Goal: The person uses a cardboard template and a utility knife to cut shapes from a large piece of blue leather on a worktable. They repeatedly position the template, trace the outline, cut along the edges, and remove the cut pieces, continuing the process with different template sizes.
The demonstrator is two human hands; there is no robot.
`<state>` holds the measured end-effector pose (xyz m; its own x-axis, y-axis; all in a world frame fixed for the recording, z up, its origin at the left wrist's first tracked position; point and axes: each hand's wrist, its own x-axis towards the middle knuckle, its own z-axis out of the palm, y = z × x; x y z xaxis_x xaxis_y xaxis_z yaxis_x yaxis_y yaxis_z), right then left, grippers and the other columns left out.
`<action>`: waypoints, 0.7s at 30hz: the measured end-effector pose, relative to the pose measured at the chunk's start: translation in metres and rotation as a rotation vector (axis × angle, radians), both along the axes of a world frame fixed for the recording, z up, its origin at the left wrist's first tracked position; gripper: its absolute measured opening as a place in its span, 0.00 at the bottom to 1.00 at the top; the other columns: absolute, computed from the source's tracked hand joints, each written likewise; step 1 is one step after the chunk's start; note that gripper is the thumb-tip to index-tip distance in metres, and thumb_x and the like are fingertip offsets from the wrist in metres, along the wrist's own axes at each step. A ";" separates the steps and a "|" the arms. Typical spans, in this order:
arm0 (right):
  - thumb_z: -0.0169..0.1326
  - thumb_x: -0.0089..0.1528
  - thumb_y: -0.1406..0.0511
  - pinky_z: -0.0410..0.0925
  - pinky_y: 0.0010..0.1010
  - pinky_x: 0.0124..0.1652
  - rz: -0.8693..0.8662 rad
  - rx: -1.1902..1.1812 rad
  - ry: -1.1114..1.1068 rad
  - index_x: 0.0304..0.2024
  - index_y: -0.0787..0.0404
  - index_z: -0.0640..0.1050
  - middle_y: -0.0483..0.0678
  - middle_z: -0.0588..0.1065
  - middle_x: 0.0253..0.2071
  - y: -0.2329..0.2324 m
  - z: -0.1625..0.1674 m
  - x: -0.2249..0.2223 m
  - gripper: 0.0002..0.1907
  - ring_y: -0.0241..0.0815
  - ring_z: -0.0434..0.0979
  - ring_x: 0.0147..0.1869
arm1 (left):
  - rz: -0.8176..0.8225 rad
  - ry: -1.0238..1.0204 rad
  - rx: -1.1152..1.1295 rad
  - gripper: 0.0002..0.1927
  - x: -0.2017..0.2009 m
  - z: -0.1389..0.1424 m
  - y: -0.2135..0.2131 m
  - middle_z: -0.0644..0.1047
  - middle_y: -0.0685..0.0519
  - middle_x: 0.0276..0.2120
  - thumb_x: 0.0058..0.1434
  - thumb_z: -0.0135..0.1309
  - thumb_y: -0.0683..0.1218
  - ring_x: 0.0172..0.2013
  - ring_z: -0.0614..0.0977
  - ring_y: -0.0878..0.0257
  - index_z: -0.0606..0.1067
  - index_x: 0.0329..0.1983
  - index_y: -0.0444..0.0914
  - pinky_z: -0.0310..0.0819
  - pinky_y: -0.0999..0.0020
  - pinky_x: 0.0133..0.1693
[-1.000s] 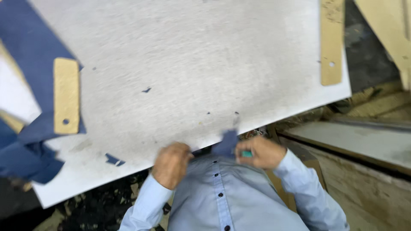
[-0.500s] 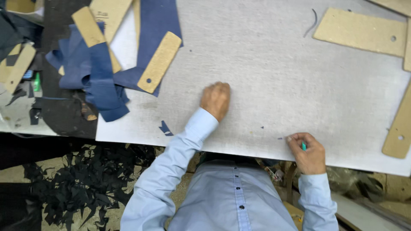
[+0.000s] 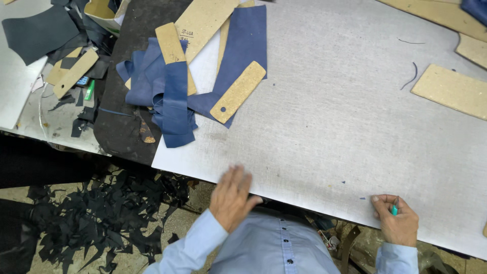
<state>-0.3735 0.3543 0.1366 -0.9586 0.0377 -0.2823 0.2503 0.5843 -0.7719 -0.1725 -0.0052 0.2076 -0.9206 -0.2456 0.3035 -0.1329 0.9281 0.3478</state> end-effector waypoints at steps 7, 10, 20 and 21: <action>0.64 0.66 0.67 0.65 0.27 0.31 -0.034 -0.013 0.060 0.39 0.66 0.80 0.47 0.76 0.28 -0.006 -0.003 0.003 0.07 0.35 0.72 0.29 | -0.734 0.093 1.269 0.30 0.052 0.102 -0.011 0.78 0.44 0.55 0.76 0.46 0.62 0.51 0.82 0.54 0.70 0.65 0.32 0.82 0.64 0.56; 0.64 0.67 0.67 0.66 0.26 0.30 -0.039 0.032 0.081 0.40 0.65 0.80 0.47 0.76 0.29 -0.011 0.001 0.007 0.06 0.34 0.73 0.29 | -1.158 -0.116 1.355 0.30 0.017 0.113 0.002 0.71 0.46 0.64 0.86 0.33 0.63 0.64 0.77 0.56 0.62 0.73 0.35 0.75 0.70 0.67; 0.65 0.68 0.64 0.64 0.23 0.30 -0.091 0.063 0.029 0.43 0.65 0.78 0.45 0.76 0.30 0.007 -0.016 0.004 0.11 0.30 0.71 0.31 | -1.050 0.112 1.297 0.36 -0.041 0.112 0.030 0.72 0.51 0.59 0.76 0.42 0.68 0.57 0.79 0.62 0.51 0.77 0.45 0.81 0.70 0.59; 0.64 0.68 0.63 0.65 0.22 0.29 -0.087 0.045 -0.015 0.43 0.65 0.78 0.44 0.76 0.30 0.010 -0.017 0.001 0.11 0.29 0.71 0.30 | -1.020 0.122 1.283 0.37 -0.039 0.113 0.028 0.72 0.51 0.59 0.75 0.43 0.69 0.56 0.80 0.62 0.50 0.77 0.46 0.82 0.70 0.58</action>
